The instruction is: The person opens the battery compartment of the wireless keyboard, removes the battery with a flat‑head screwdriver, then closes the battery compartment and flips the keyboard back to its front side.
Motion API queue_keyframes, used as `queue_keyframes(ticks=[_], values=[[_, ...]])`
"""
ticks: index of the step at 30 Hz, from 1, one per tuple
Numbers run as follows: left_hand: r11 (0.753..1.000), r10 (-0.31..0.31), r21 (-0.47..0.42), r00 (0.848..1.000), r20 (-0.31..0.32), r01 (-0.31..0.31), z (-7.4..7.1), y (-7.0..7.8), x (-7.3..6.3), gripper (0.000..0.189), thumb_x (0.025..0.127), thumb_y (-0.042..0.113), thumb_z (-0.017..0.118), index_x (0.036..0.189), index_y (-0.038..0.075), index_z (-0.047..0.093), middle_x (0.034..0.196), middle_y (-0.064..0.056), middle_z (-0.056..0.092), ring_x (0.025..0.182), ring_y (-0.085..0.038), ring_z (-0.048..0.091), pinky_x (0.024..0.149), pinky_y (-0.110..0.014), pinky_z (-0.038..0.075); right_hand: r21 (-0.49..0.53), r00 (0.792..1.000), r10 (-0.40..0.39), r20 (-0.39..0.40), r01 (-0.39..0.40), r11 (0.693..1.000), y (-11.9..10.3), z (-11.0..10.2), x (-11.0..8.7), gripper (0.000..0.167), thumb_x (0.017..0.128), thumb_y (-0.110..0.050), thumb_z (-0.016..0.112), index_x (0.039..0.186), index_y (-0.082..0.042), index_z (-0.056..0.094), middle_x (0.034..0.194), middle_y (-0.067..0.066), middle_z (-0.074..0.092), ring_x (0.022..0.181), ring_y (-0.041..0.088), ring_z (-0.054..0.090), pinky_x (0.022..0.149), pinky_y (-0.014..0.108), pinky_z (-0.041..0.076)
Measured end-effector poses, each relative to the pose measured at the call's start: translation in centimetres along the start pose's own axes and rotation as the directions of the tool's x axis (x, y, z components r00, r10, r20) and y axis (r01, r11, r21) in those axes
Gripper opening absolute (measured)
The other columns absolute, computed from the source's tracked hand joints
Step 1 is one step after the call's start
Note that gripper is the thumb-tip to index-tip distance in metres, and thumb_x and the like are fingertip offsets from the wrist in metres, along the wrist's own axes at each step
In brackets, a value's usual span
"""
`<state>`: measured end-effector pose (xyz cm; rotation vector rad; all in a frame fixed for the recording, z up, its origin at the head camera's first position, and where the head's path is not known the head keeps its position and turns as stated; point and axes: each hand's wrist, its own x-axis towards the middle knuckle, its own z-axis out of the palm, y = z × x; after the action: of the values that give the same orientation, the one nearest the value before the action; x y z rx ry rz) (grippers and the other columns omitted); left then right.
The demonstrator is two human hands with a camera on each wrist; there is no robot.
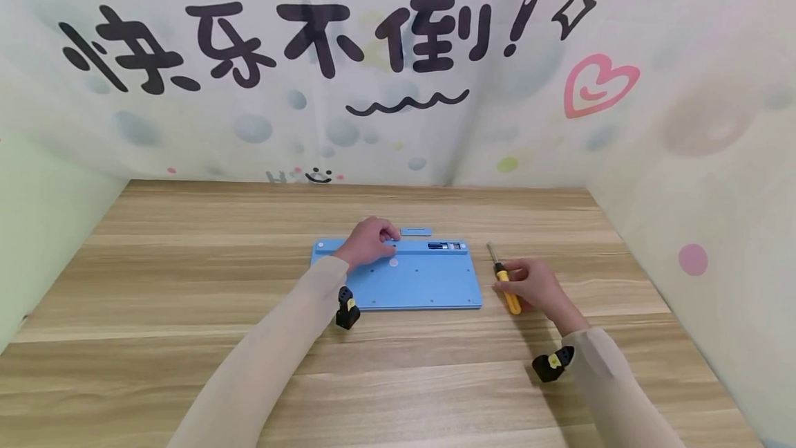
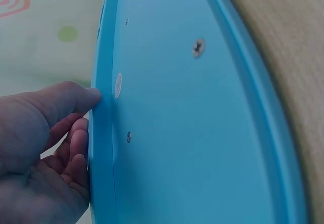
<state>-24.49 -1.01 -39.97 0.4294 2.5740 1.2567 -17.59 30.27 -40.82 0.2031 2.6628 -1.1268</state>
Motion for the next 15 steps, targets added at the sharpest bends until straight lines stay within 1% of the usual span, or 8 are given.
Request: queue_keyframes(ticks=[7,15], values=[[1.0,-0.006,-0.003,1.0,-0.002,0.006,0.01,0.07,-0.07,0.018,0.081,0.003,0.067,0.099,0.003,0.064,0.095,-0.007,0.051,0.089,-0.021,0.045,0.078,-0.029,0.04,-0.017,1.0,0.005,0.006,-0.005,1.0,-0.32,0.14,-0.06,0.052,0.081,-0.019,0.07,0.123,0.004,0.05,0.1,0.019,0.055,0.075,0.022,0.056,0.059,0.032,0.053],[1.0,0.002,-0.015,1.0,-0.012,-0.002,0.15,-0.1,-0.02,0.017,0.081,0.003,0.067,0.098,0.003,0.065,0.096,-0.007,0.051,0.089,-0.02,0.045,0.078,-0.029,0.04,-0.048,1.0,0.01,0.01,-0.01,0.999,-0.76,0.04,-0.12,0.05,0.081,-0.018,0.069,0.122,0.005,0.051,0.101,0.019,0.056,0.077,0.023,0.054,0.059,0.031,0.052]])
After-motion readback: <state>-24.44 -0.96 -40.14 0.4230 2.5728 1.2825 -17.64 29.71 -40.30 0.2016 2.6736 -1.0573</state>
